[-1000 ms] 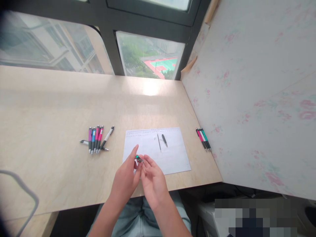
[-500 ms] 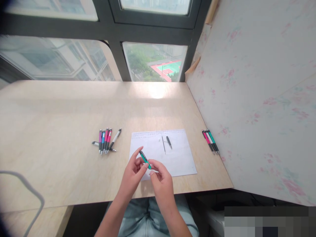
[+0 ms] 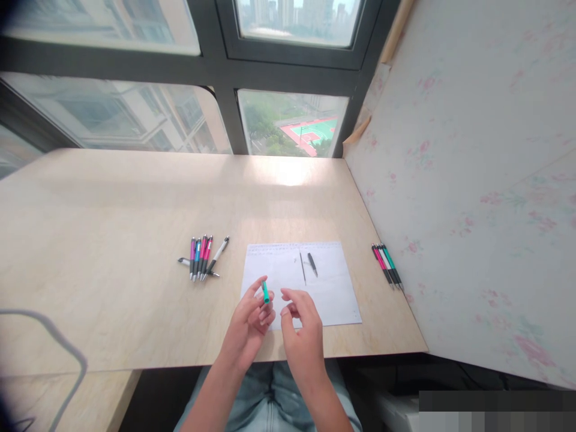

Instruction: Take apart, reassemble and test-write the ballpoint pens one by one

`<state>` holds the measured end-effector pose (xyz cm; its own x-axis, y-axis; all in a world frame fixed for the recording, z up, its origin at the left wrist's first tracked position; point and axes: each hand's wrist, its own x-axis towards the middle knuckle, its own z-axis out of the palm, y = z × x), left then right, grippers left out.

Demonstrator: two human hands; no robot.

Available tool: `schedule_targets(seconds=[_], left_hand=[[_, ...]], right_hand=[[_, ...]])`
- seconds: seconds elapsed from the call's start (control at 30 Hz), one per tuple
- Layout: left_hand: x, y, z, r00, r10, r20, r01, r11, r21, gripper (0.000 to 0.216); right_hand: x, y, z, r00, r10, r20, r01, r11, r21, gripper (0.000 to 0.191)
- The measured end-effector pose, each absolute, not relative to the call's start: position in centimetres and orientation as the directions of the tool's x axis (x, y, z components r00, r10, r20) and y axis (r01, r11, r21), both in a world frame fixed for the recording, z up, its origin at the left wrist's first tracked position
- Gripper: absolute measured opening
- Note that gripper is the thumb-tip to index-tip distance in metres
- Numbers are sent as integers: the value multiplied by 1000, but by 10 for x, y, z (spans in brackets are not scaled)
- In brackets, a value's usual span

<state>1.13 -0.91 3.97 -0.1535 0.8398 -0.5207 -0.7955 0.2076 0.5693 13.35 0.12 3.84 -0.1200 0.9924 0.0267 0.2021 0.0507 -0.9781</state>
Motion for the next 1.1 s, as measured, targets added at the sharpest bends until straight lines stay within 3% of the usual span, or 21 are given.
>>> schedule_targets(seconds=[0.07,0.13,0.23,0.33,0.43,0.6,0.83,1.0,1.1], left_hand=[[13,-9,38,-197,841,-504,-754,199,626,64],[14,-10,35,-306,849,-431,-617,168,769,65],[13,-13,30,-399,893,-207,-196,138,971,61],[12,-16,25,-248,967,-51,282,123,951,50],[14,-18,20,-123,992,0,537,66,841,52],[18,-17,14,-73,993,96,648,-26,761,56],[14,-16,15,-64,993,103,653,-36,757,66],[-6,-14,13,-177,966,191,657,-29,754,39],[-16,-13,10,-253,942,221,619,-19,785,41]], right_hand=[[133,0,37,-123,992,22,209,48,-977,28],[134,-1,36,-113,994,1,202,24,-979,30],[136,1,37,-115,993,5,239,33,-970,30],[139,6,41,-170,984,59,396,123,-910,26],[139,10,44,-214,972,96,594,207,-778,20],[135,14,44,-237,968,81,760,237,-605,17],[136,29,35,-246,967,70,758,237,-608,24],[138,52,29,-184,976,120,831,220,-511,35],[130,69,29,-180,976,122,889,214,-404,42]])
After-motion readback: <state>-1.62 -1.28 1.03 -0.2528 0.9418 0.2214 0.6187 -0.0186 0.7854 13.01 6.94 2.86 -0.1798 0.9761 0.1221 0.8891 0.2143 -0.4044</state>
